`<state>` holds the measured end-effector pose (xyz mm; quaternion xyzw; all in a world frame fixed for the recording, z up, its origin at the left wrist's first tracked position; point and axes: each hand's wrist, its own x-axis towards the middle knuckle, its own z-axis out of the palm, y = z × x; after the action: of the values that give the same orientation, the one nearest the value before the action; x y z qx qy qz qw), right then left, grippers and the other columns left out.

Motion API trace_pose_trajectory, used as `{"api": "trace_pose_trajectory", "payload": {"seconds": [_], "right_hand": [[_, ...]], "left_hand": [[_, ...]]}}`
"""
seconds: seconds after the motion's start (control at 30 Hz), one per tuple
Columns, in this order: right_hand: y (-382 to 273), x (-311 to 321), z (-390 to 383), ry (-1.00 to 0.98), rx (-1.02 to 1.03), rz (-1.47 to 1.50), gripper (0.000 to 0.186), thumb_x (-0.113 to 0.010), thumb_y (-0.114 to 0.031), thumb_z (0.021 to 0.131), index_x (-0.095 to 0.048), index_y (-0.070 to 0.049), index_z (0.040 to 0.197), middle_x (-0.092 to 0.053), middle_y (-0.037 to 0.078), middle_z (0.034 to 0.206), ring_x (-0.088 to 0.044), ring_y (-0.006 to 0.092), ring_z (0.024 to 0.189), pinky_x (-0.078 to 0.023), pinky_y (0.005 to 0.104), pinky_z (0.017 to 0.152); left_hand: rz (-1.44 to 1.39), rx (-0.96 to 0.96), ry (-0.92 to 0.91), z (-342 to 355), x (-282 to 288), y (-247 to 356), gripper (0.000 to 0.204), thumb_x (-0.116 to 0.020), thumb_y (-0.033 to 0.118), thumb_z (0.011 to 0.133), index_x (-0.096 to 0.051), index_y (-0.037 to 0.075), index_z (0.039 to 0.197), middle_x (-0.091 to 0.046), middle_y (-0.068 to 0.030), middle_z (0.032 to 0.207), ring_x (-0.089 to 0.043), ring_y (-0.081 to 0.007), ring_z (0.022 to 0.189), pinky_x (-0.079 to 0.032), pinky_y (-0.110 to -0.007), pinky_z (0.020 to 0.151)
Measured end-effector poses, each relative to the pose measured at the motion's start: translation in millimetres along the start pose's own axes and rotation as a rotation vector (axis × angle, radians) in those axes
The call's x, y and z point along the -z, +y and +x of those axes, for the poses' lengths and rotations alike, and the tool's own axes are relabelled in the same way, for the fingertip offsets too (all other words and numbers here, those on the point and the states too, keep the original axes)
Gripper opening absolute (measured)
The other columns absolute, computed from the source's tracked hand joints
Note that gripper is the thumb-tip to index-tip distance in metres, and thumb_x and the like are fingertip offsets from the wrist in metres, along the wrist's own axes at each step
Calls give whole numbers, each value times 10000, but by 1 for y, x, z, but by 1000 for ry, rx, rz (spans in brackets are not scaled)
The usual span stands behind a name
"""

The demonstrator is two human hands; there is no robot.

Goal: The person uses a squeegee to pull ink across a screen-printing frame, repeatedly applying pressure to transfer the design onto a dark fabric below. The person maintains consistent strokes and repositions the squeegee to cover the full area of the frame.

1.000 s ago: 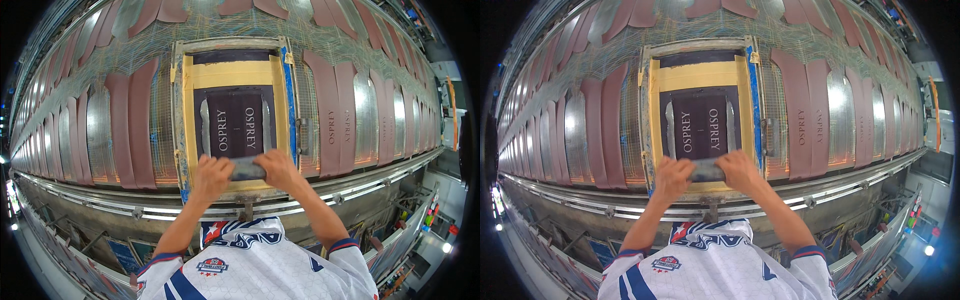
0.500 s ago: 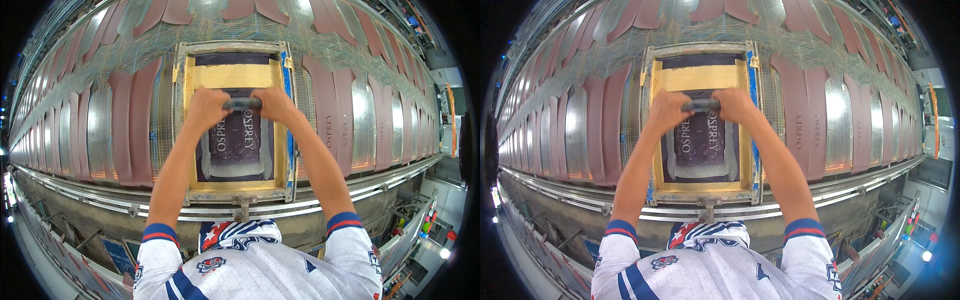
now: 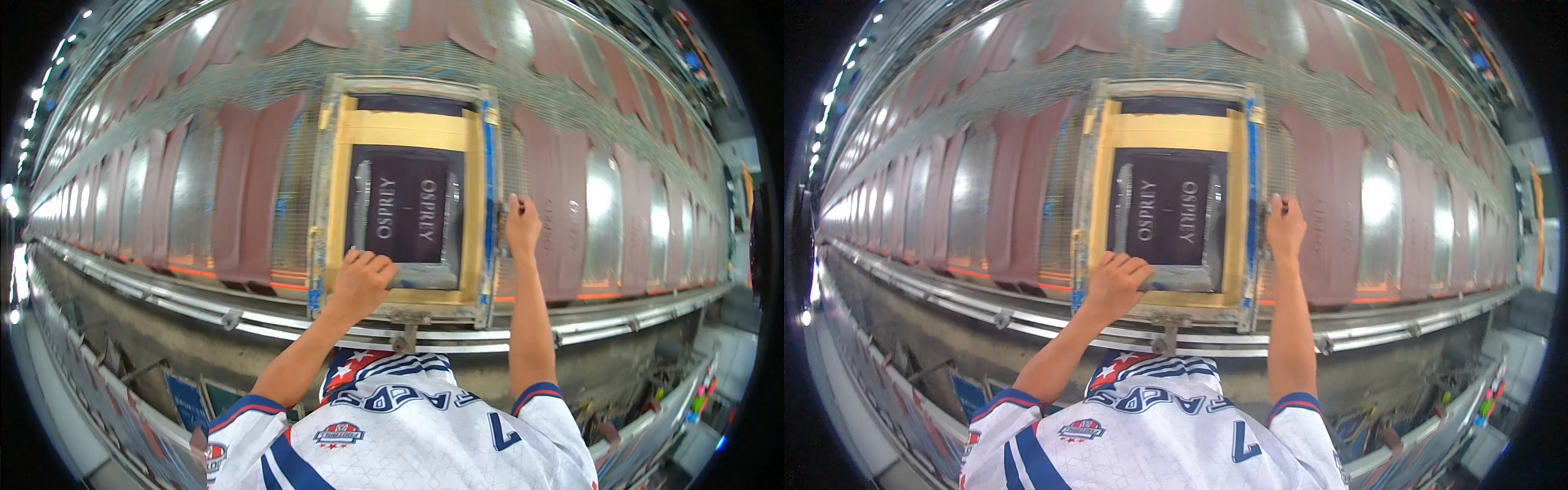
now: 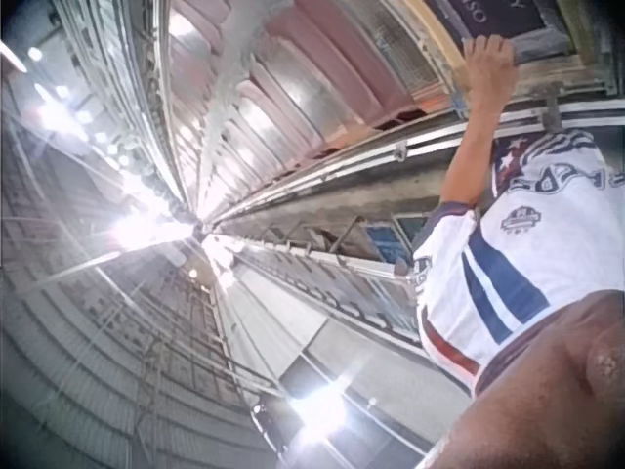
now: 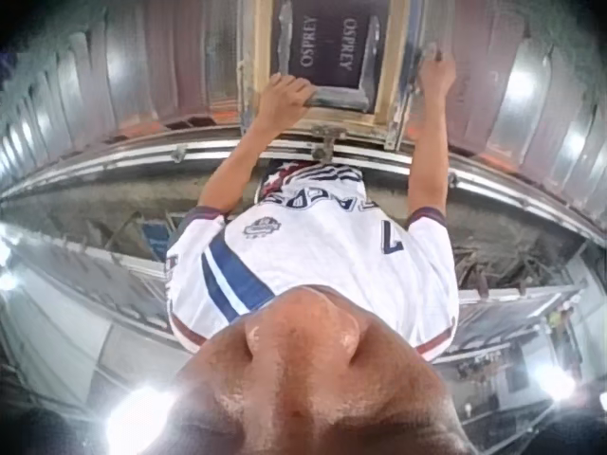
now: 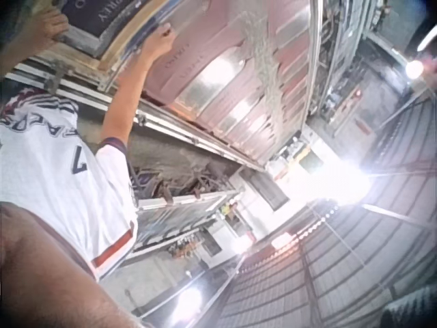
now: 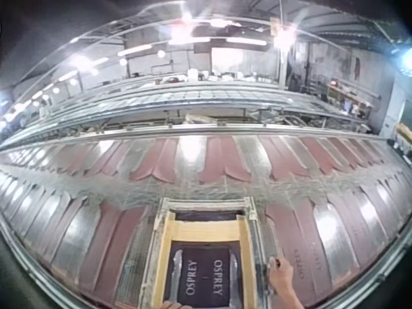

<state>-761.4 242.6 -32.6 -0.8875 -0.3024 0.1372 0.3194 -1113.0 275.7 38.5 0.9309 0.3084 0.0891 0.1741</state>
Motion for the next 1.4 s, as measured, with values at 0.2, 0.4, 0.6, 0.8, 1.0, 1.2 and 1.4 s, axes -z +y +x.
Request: {"api": "trace_pose_trajectory", "payload": {"seconds": [0.2,0.4,0.6,0.8,1.0,1.2,1.4], "right_hand": [[-19,5,-10,-12,72,60,334,-648,-309,995,-685,23,997,-678,132,830,-608,225,754,-488,389,721],[-101,-50,-74,-6,83,211,269,-641,-259,993,-663,3,933,-674,138,867,-632,265,785,-494,398,751],[-228,-164,-169,-68,103,393,258,-652,-269,983,-644,-12,957,-654,191,827,-661,320,774,-505,426,750],[-256,-211,-192,-93,35,298,291,-653,-311,986,-646,-23,946,-650,133,766,-621,239,703,-474,389,672],[-245,-225,-186,-46,77,135,299,-636,-344,986,-667,-47,1007,-697,199,851,-667,396,796,-499,463,755],[-264,-214,-162,93,621,-80,300,-670,-300,968,-695,-13,1051,-723,175,998,-680,353,869,-526,432,793],[-394,-210,-136,-658,708,111,392,-754,-382,882,-735,-34,1062,-723,176,965,-669,366,971,-531,464,879]], "left_hand": [[-41,24,44,-26,7,-12,358,-805,150,652,-714,144,998,-695,21,1028,-641,-199,965,-439,-371,913],[-23,65,43,-73,65,-82,365,-801,131,648,-719,137,1004,-712,14,1042,-657,-204,996,-453,-375,926],[56,35,84,-169,137,-221,437,-807,125,634,-719,146,1061,-700,3,1053,-635,-202,948,-442,-388,889],[147,-44,81,-235,152,-242,367,-785,134,647,-694,123,1003,-683,2,1008,-606,-190,828,-437,-368,821],[108,-68,69,-244,127,-266,435,-747,72,621,-704,114,1051,-695,10,1061,-608,-201,846,-431,-377,826],[159,-75,126,-127,127,-346,400,-790,56,646,-702,135,1028,-716,-27,1043,-652,-215,910,-437,-394,851],[-36,-23,50,-23,173,-395,239,-856,174,697,-751,108,901,-725,-45,867,-670,-275,822,-460,-405,823]]}}
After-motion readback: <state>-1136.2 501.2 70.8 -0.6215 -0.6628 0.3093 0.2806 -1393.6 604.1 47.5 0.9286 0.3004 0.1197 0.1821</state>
